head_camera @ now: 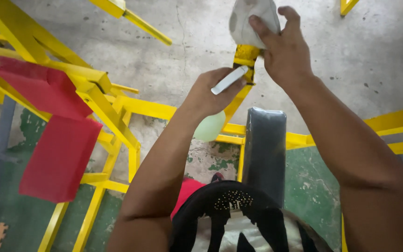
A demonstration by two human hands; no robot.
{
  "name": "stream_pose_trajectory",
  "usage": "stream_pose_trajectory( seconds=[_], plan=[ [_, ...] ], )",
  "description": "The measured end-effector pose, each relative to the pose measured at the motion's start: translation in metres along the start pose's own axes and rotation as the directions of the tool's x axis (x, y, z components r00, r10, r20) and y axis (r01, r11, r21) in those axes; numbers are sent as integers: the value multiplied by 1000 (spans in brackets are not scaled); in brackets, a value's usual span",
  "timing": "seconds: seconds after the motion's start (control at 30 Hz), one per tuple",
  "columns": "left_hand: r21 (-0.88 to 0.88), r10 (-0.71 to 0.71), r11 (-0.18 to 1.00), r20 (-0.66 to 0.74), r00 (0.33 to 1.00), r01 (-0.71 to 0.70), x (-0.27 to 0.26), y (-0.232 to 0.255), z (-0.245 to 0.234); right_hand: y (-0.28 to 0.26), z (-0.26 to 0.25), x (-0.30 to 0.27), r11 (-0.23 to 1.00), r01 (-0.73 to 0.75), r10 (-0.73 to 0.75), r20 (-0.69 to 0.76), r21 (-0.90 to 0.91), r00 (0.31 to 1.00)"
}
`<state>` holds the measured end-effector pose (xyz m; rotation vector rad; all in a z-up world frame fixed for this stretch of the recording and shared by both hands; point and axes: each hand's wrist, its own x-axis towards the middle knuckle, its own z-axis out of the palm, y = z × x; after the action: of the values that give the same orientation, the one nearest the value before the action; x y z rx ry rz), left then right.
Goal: Cleaning and sanitizing various parts of yellow gym machinery and a black bench using a spray bottle and a cloth.
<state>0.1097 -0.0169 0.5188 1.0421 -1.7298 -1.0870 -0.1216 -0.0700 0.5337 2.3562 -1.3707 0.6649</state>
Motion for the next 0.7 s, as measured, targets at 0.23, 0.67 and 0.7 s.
stream_pose_trajectory(
  seconds=[0.23, 0.67, 0.7],
  plan=[
    [27, 37, 999, -71, 997, -35, -5, 3, 4, 39, -5, -9, 993, -54, 78, -246, 105, 966],
    [36, 26, 999, -60, 998, -24, -1, -5, 1, 14, -7, 2, 981, 41, -41, -2, 190, 999],
    [9, 54, 998, -58, 997, -54, -2, -4, 1, 13, -9, 2, 992, 37, -36, -8, 124, 999]
  ],
)
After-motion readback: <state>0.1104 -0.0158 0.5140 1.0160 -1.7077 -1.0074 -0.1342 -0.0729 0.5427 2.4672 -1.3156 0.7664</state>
